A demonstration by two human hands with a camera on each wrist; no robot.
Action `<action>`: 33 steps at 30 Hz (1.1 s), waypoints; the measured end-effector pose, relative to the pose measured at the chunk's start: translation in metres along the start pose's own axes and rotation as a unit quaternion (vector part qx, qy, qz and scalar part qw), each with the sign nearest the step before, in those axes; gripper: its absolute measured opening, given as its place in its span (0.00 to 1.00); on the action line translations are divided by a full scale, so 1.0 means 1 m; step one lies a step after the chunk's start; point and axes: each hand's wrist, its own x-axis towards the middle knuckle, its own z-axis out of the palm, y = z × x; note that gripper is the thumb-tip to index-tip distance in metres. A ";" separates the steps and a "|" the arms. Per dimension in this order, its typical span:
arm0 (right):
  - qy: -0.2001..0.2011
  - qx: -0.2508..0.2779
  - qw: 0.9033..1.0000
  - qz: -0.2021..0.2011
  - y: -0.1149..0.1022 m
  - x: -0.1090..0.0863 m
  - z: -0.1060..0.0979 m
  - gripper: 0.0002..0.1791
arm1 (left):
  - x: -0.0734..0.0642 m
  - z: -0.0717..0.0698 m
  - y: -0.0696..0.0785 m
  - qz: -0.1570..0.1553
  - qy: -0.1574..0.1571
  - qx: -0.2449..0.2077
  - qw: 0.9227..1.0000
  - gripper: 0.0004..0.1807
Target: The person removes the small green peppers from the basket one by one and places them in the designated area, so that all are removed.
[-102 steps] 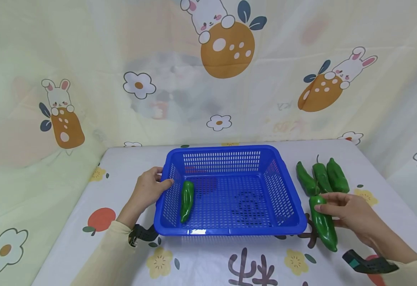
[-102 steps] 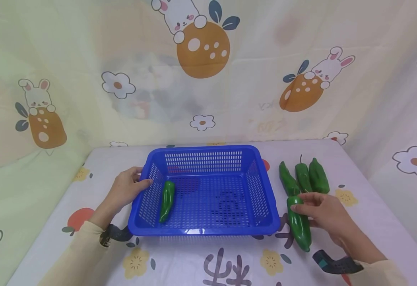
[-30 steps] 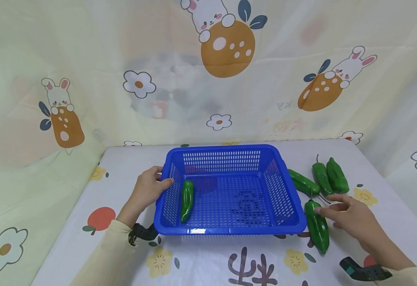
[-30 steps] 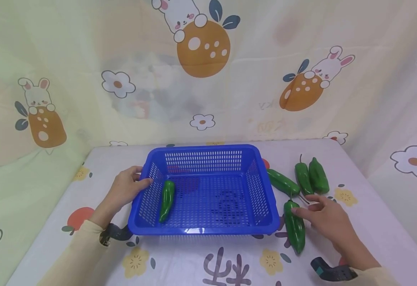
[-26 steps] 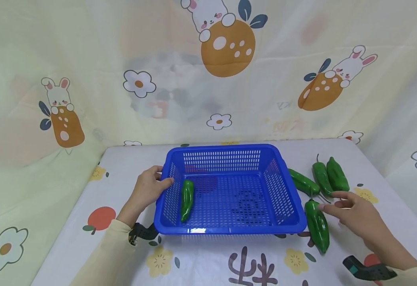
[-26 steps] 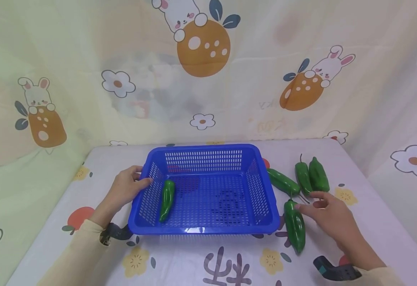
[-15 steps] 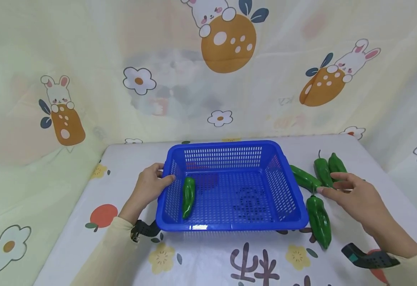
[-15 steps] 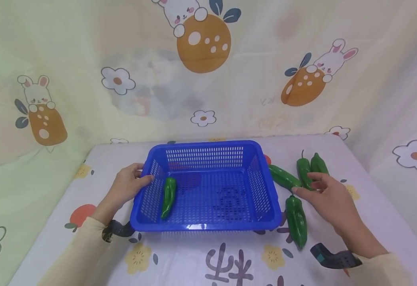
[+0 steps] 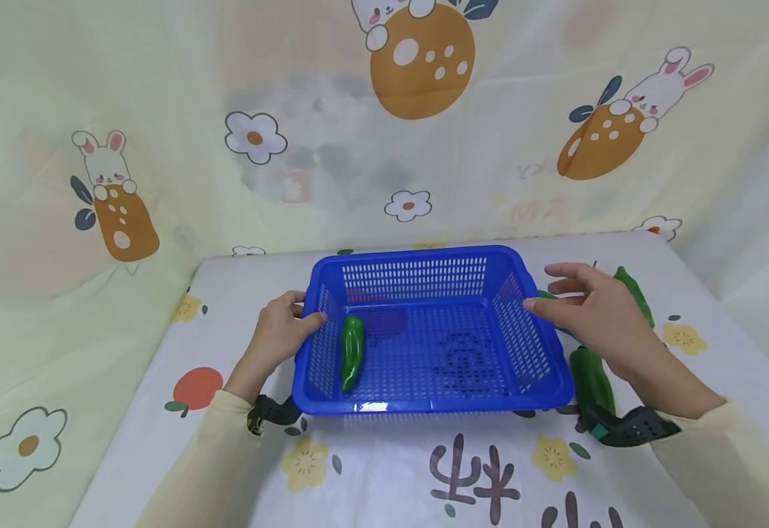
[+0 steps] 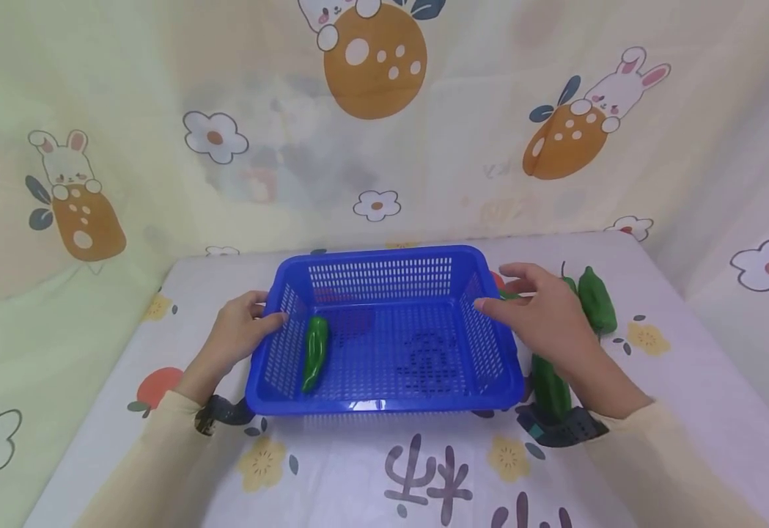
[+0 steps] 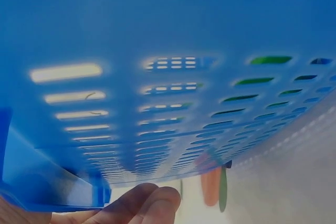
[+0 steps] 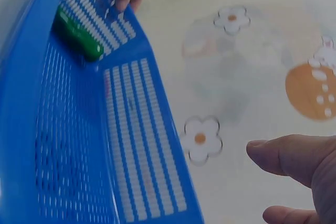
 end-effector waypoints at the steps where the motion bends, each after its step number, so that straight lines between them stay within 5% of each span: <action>1: -0.006 0.005 1.000 0.000 -0.006 0.001 0.004 0.46 | 0.000 0.000 0.000 -0.001 0.000 -0.001 1.000 0.30; 12: -0.096 0.102 0.990 -0.021 -0.049 0.025 0.053 0.43 | -0.001 -0.002 0.001 -0.003 -0.004 -0.004 1.000 0.31; 33: -0.168 0.167 0.971 0.021 -0.081 0.057 0.135 0.38 | -0.001 0.000 0.002 -0.005 0.005 -0.008 1.000 0.30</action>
